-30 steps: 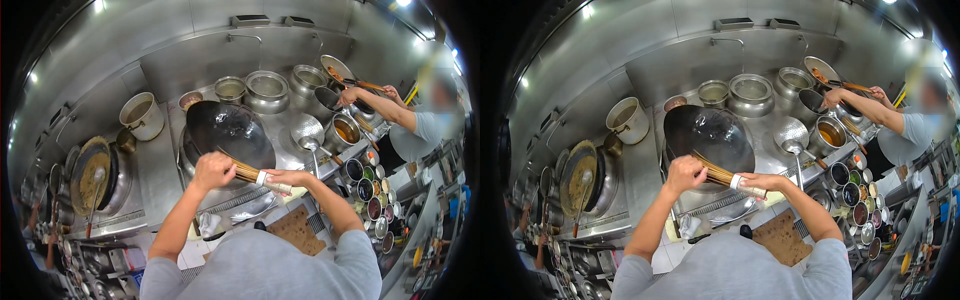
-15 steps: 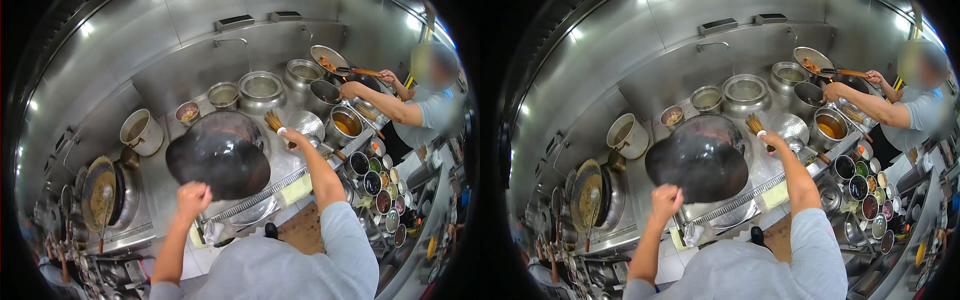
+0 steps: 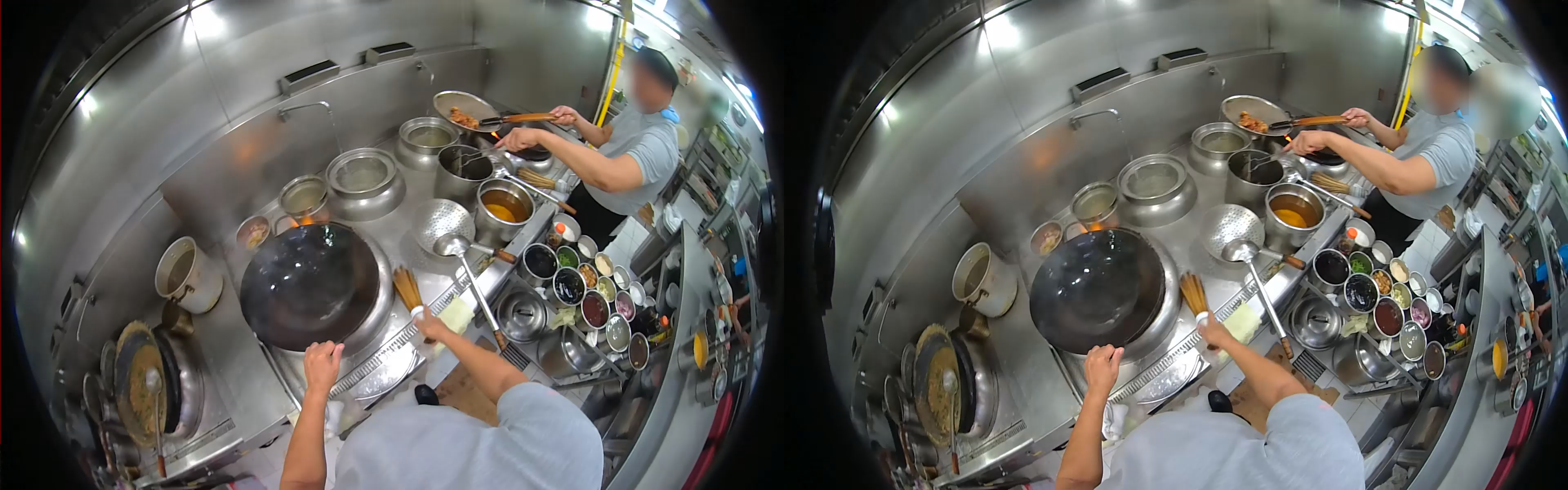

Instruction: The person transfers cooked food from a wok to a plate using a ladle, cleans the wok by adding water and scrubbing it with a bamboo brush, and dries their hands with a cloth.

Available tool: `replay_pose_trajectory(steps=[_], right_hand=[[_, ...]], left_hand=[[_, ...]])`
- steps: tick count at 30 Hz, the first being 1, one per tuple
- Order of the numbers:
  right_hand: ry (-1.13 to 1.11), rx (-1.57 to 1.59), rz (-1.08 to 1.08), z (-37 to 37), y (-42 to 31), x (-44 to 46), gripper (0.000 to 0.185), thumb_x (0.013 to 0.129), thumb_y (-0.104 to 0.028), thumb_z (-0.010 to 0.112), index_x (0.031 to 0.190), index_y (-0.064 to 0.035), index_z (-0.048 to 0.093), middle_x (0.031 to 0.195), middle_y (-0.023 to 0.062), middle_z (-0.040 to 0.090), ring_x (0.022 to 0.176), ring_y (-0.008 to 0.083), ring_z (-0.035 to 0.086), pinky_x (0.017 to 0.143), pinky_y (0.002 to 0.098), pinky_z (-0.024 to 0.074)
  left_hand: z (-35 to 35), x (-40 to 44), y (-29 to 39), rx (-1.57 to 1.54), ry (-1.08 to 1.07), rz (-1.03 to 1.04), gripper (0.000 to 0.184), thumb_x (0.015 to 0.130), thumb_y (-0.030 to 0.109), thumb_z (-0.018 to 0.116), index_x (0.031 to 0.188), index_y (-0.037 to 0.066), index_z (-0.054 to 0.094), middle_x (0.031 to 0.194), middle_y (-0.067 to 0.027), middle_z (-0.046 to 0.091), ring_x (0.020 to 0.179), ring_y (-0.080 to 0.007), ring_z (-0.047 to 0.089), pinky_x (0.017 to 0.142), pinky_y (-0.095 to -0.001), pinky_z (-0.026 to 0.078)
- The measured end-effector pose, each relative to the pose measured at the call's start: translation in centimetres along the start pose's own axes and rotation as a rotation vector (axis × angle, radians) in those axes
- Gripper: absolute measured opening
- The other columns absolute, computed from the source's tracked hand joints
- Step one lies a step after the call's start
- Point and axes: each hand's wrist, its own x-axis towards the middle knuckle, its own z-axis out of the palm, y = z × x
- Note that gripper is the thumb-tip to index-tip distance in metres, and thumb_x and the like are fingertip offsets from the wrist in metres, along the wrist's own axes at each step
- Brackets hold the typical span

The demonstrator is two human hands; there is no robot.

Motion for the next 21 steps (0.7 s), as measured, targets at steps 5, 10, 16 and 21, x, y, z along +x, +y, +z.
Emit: replay_pose_trajectory(steps=[5,10,16,21], right_hand=[[0.771,-0.485,-0.384,-2.8,9.2,-0.1,0.040,0.084,-0.025,0.059,0.117,-0.0025,0.059,0.096,0.0242,0.061,0.092,0.0389,0.057,0.084,0.0483,0.0457],[0.798,-0.354,-0.086,-9.4,16.7,-4.0,0.066,0.073,-0.015,0.067,0.134,-0.0057,0.045,0.104,0.0255,0.060,0.099,0.0435,0.057,0.090,0.0496,0.0451],[0.479,-0.105,-0.124,-9.9,15.8,-2.7,0.043,0.079,-0.019,0.068,0.114,-0.0010,0.052,0.087,0.0204,0.065,0.080,0.0371,0.065,0.072,0.0463,0.0508],[0.187,0.567,-0.292,-9.5,-0.6,-4.9,0.020,0.091,-0.013,0.060,0.105,-0.0045,0.049,0.062,0.0012,0.050,0.044,0.0122,0.048,0.039,0.0273,0.0417]], left_hand=[[2.9,1.8,-2.1,-0.005,0.001,-0.046,0.031,0.087,0.027,0.064,0.066,0.005,0.055,0.070,-0.0136,0.060,0.075,-0.0344,0.053,0.070,-0.0468,0.039],[4.6,1.5,-2.6,0.017,0.016,-0.041,0.030,0.087,0.027,0.064,0.068,0.006,0.056,0.070,-0.0135,0.060,0.074,-0.0341,0.054,0.068,-0.0460,0.039],[4.4,0.9,-1.1,-0.123,0.109,-0.079,0.030,0.083,0.023,0.069,0.106,0.005,0.059,0.110,-0.0152,0.057,0.104,-0.0352,0.051,0.091,-0.0448,0.040],[1.2,-2.5,1.9,0.117,0.020,-0.099,0.056,0.082,0.021,0.069,0.133,0.006,0.051,0.141,-0.0201,0.041,0.132,-0.0420,0.034,0.110,-0.0487,0.028]])
